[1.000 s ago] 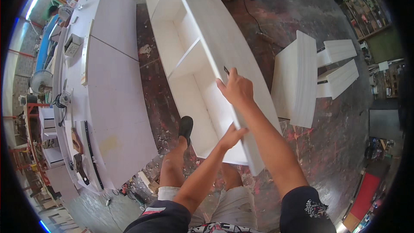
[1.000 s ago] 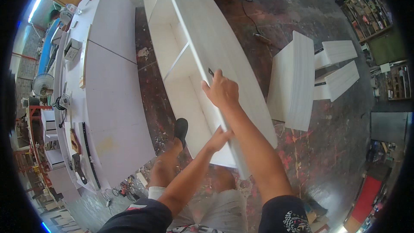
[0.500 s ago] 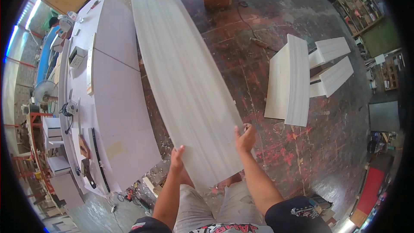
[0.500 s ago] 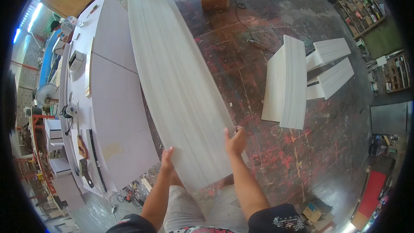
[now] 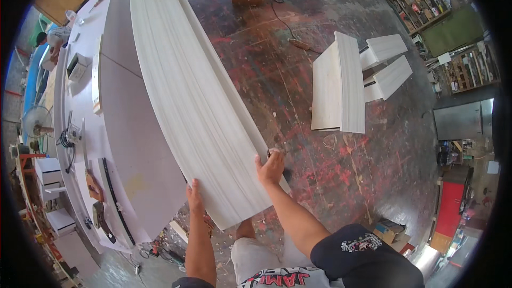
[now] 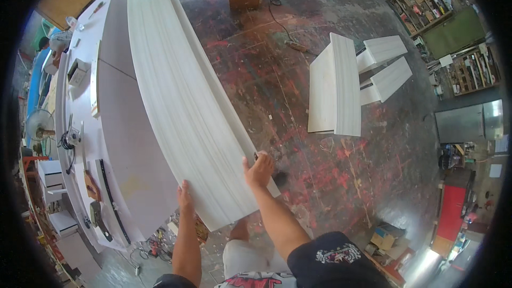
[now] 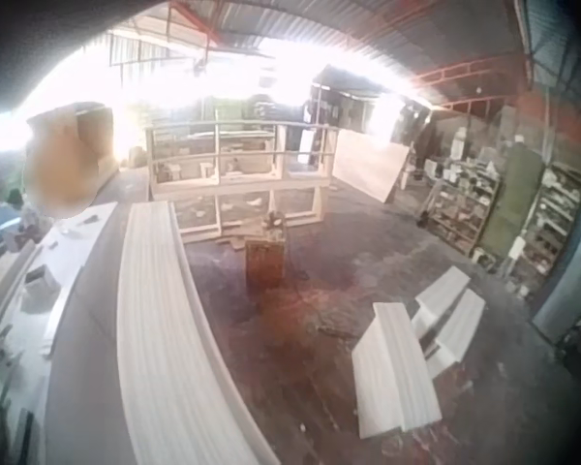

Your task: The person assembles white furniture panels by using a scraper to clean the edges of a long panel, joining panels together by hand, and smoothing the seams on the exterior of the resulting cabinet structure.

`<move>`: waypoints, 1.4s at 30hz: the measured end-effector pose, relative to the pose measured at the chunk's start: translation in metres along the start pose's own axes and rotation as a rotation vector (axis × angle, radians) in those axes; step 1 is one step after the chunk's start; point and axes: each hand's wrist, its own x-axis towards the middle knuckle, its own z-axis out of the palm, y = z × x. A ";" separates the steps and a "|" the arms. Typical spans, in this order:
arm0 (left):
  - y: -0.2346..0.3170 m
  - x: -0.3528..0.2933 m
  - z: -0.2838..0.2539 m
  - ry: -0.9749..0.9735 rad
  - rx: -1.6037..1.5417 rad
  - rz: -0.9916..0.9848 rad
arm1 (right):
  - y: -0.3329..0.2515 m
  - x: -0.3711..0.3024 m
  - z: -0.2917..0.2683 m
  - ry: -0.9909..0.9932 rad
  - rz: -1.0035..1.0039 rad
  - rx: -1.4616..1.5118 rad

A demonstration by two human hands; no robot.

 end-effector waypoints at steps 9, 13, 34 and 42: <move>-0.017 0.018 -0.044 0.131 0.058 0.018 | -0.034 -0.022 0.008 -0.049 -0.049 0.011; -0.015 0.010 -0.027 0.198 0.380 0.026 | -0.015 -0.021 0.014 -0.048 -0.057 0.027; 0.046 -0.071 0.257 0.017 0.599 0.004 | 0.411 0.340 -0.256 -0.713 0.222 -0.458; 0.053 0.045 0.295 -0.187 0.301 -0.383 | 0.191 0.514 -0.109 -0.937 0.024 -0.140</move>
